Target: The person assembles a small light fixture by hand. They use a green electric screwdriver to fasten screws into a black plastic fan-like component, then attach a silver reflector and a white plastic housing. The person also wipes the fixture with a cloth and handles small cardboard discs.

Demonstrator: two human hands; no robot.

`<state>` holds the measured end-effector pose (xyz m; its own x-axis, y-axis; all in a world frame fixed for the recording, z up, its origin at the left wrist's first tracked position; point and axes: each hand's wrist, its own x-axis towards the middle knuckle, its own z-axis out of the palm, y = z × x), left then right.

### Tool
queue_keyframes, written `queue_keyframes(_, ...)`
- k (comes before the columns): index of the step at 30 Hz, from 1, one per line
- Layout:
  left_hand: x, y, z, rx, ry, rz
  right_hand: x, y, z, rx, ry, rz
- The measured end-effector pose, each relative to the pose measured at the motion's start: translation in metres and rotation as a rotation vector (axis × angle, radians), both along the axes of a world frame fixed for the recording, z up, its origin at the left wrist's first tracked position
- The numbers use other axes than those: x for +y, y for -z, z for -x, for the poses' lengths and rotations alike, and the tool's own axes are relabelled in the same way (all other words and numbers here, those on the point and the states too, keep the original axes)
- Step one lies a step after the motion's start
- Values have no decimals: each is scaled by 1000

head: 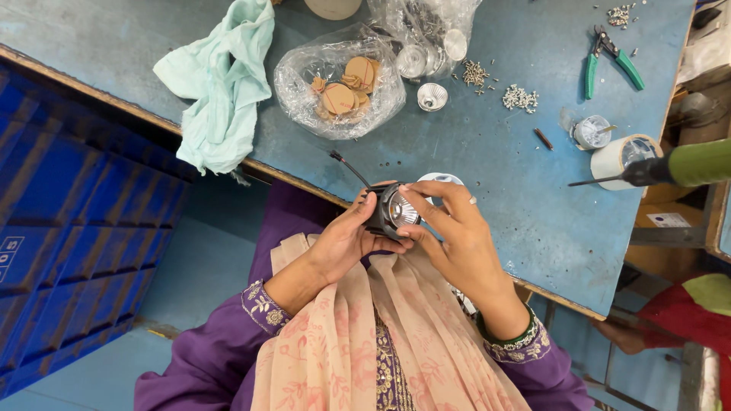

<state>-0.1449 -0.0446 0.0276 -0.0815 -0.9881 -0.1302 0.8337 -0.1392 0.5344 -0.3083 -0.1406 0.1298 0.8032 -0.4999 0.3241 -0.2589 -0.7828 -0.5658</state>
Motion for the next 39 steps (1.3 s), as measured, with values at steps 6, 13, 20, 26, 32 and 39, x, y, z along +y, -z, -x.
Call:
queue_keyframes(6,2,-2,1,-22,-3,-18,5,0,1,-10,17,13)
queue_keyframes(13,4,-1,3,-38,5,-5,12,-1,4,-25,44,19)
queue_keyframes(20,8,-2,3,-48,11,23,6,7,3,-87,116,-40)
queue_keyframes(26,7,-5,3,-87,-1,29,8,14,8,-127,157,-56)
queue_keyframes(32,5,-10,2,-12,-2,77,7,22,11,-201,139,30)
queue_keyframes(39,3,-7,6,62,-18,63,8,30,13,-234,126,104)
